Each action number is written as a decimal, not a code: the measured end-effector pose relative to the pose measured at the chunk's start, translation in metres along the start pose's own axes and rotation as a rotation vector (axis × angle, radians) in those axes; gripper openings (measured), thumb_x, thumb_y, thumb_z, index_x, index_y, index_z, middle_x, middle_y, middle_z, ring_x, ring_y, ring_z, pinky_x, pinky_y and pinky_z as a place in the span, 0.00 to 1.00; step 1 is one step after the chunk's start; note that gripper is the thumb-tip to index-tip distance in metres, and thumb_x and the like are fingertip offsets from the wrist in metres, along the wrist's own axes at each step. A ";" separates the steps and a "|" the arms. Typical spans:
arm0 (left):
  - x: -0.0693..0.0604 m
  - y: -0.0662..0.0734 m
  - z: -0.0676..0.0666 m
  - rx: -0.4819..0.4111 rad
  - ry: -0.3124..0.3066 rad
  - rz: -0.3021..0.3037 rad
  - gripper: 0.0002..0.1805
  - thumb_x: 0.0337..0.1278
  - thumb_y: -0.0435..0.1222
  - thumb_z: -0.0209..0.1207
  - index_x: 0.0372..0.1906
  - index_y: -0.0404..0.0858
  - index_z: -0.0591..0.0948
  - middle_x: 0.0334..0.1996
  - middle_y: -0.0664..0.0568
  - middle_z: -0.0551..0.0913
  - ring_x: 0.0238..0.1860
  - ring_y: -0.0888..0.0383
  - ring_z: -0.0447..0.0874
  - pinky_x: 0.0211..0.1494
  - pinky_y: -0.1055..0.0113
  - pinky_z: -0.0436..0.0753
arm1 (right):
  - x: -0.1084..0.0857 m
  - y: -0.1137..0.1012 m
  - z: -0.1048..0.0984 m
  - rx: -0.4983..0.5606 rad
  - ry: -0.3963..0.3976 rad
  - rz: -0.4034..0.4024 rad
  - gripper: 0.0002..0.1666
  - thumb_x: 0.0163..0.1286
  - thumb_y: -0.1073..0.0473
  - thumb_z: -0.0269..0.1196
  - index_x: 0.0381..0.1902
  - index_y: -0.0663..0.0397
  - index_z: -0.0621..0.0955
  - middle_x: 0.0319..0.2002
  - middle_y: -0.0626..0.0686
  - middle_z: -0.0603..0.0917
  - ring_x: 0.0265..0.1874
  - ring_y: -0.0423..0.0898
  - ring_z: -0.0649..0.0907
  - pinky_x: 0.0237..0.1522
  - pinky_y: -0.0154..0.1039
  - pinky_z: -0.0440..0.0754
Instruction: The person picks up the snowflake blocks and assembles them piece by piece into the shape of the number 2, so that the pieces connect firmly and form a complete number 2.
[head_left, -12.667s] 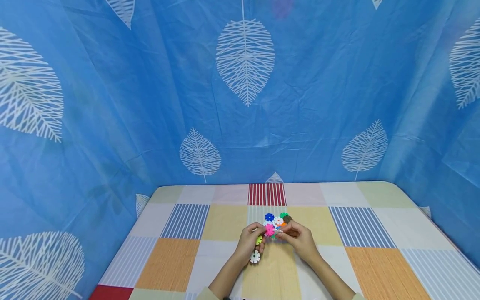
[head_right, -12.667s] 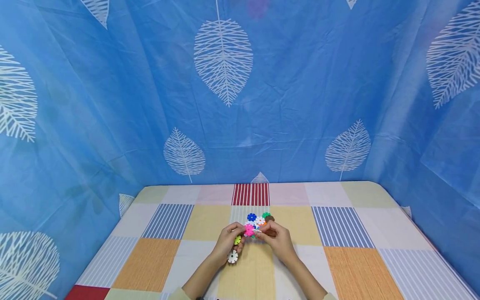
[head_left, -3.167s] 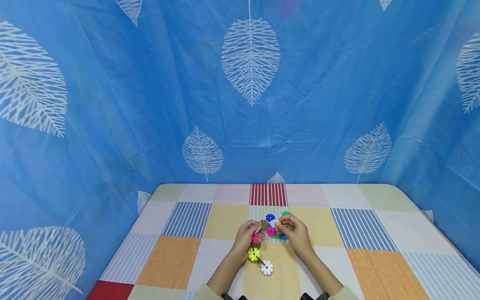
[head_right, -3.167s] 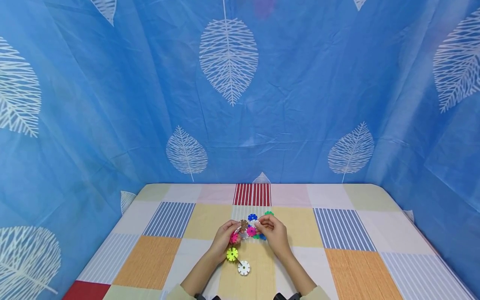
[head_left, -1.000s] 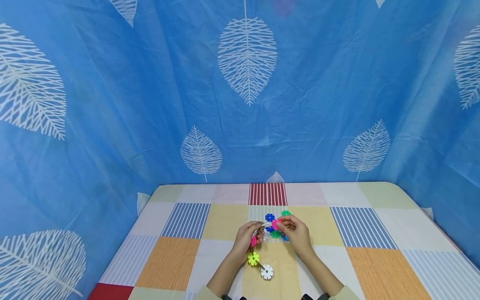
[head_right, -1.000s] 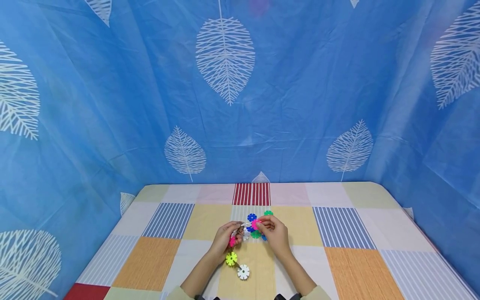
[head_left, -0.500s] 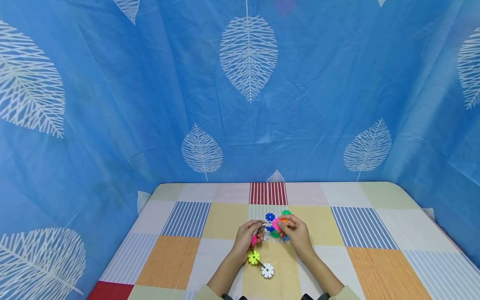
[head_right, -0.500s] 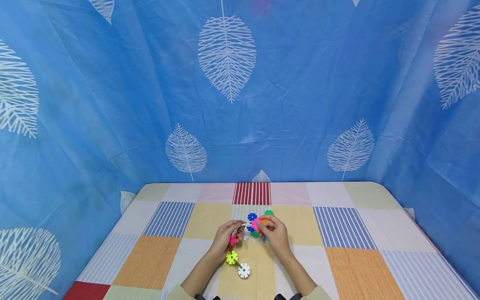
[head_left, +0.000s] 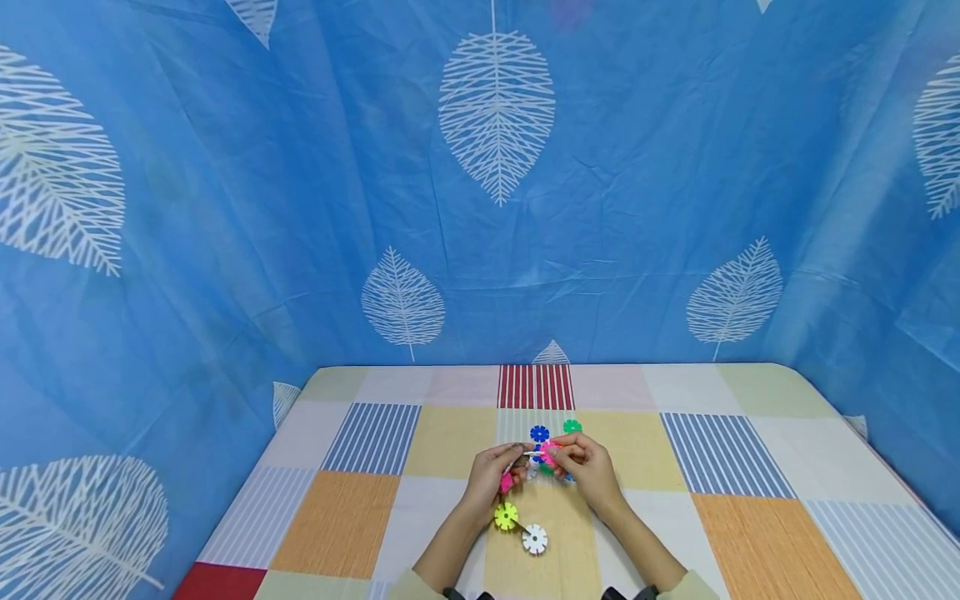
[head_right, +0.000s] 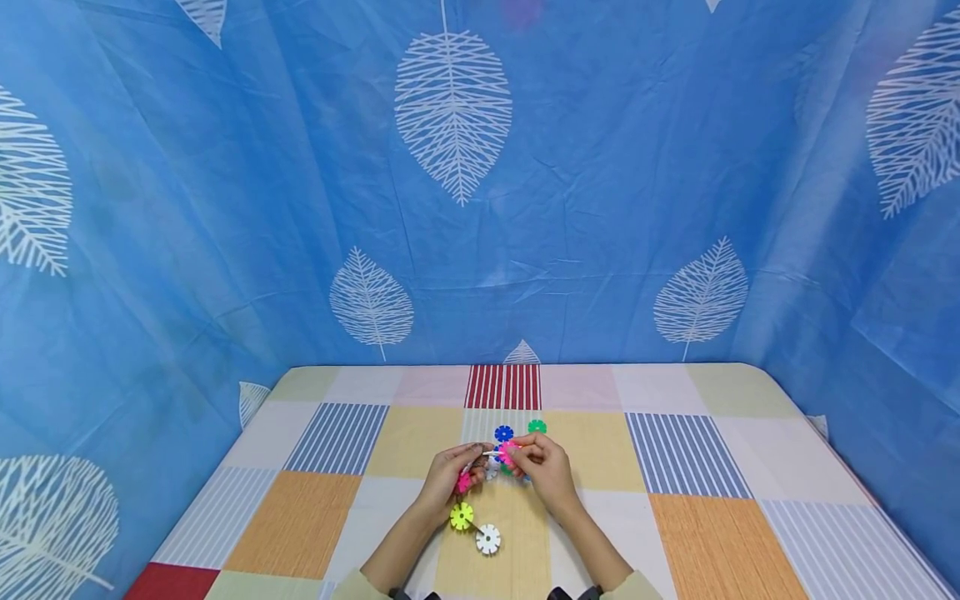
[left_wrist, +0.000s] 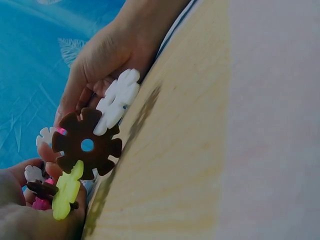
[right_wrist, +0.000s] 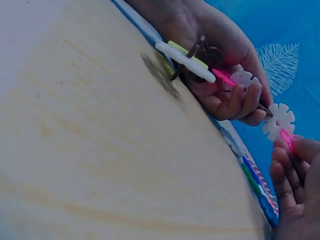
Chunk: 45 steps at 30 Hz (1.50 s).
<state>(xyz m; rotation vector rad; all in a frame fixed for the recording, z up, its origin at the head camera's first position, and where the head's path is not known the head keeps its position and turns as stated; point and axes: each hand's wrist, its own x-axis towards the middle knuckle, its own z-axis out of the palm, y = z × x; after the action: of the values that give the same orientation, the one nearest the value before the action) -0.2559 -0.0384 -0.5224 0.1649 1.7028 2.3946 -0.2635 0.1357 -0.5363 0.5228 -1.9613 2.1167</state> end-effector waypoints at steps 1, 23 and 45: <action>0.000 0.001 0.000 -0.007 -0.004 -0.003 0.18 0.64 0.35 0.50 0.49 0.22 0.76 0.24 0.52 0.78 0.20 0.67 0.72 0.20 0.80 0.72 | 0.000 -0.001 0.001 0.003 -0.007 -0.002 0.13 0.61 0.69 0.62 0.39 0.77 0.75 0.23 0.60 0.81 0.17 0.42 0.80 0.21 0.37 0.81; 0.006 0.015 -0.015 -0.117 -0.044 -0.071 0.05 0.60 0.34 0.54 0.37 0.36 0.73 0.30 0.48 0.79 0.23 0.64 0.76 0.24 0.78 0.77 | 0.014 0.000 0.005 -0.762 -0.012 -0.187 0.17 0.54 0.60 0.70 0.44 0.54 0.84 0.33 0.46 0.80 0.32 0.40 0.71 0.32 0.35 0.72; 0.008 0.015 -0.016 -0.031 -0.073 -0.127 0.17 0.60 0.42 0.56 0.42 0.30 0.78 0.28 0.51 0.81 0.18 0.67 0.72 0.20 0.80 0.74 | 0.014 -0.005 -0.001 -0.069 0.134 0.015 0.11 0.57 0.68 0.65 0.36 0.69 0.76 0.29 0.63 0.81 0.26 0.46 0.83 0.28 0.37 0.83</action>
<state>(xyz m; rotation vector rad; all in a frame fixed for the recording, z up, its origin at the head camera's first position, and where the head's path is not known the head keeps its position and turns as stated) -0.2679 -0.0558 -0.5135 0.1331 1.5934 2.2935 -0.2739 0.1363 -0.5262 0.3461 -1.9606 2.0280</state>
